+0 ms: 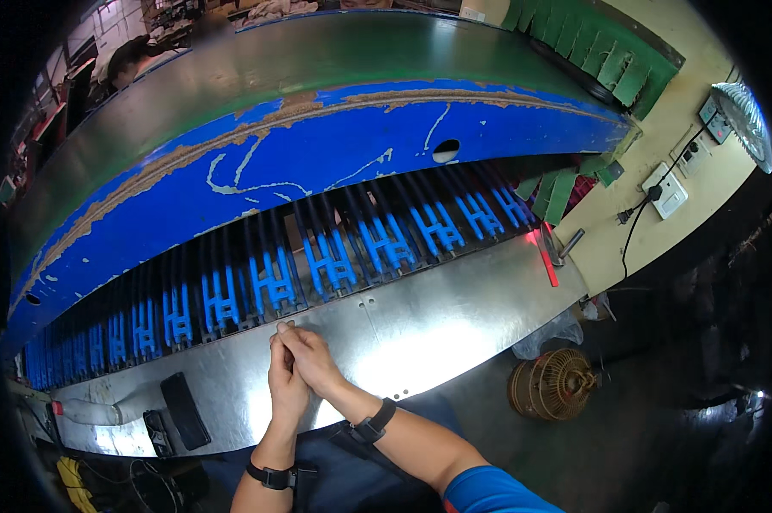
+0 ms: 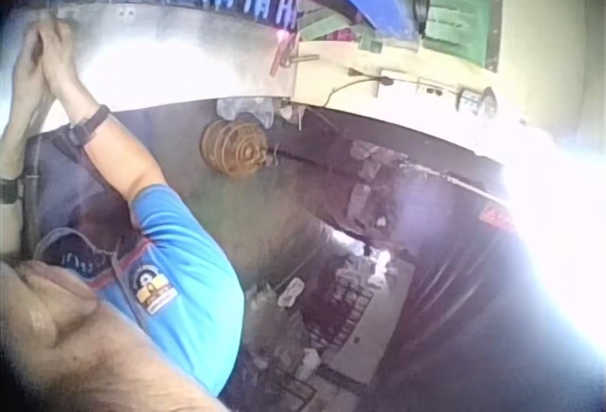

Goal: Placing small shoe components into slots on a manufacturing conveyor machine.

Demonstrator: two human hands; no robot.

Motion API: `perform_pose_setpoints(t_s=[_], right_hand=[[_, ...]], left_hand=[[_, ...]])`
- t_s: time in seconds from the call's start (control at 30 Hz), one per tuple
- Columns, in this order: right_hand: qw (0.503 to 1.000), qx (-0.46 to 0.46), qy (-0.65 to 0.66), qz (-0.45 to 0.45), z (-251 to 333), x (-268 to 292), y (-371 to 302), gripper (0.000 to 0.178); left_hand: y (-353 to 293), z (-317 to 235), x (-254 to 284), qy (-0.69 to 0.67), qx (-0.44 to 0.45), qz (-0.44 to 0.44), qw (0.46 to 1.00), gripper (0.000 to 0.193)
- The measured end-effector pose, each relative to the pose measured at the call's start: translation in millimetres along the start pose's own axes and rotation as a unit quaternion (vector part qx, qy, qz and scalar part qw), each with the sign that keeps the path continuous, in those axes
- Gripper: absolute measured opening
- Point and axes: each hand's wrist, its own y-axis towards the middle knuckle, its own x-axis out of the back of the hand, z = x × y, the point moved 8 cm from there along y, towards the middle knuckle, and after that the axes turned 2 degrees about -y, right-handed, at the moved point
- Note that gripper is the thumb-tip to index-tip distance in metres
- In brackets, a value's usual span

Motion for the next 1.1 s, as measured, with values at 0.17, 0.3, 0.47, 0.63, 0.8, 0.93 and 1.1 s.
perform_pose_setpoints(t_s=[0.17,0.3,0.47,0.63,0.8,0.93,1.1], right_hand=[[1.0,-0.005,-0.008,0.009,5,-4,-4,0.04],[1.0,-0.003,-0.001,0.005,-1,1,-1,0.038],[1.0,-0.002,-0.003,0.004,-1,1,-1,0.038],[1.0,-0.001,-0.002,-0.001,0,3,-1,0.038],[1.0,-0.002,-0.006,0.002,4,1,-3,0.039],[1.0,-0.003,-0.005,0.002,3,1,-2,0.04],[1.0,-0.013,0.003,0.005,1,1,-3,0.04]], left_hand=[[-2,-8,2,0.076,-0.074,-0.04,0.993,0.045],[-1,1,2,0.032,-0.045,-0.015,0.998,0.042],[-2,3,2,0.009,0.001,-0.014,1.0,0.044],[-4,4,-1,0.097,-0.01,-0.002,0.995,0.046],[-4,-4,0,0.098,-0.035,-0.021,0.994,0.048],[-4,-4,1,0.101,-0.036,-0.022,0.994,0.048],[-4,-1,-1,0.104,-0.013,-0.007,0.994,0.046]])
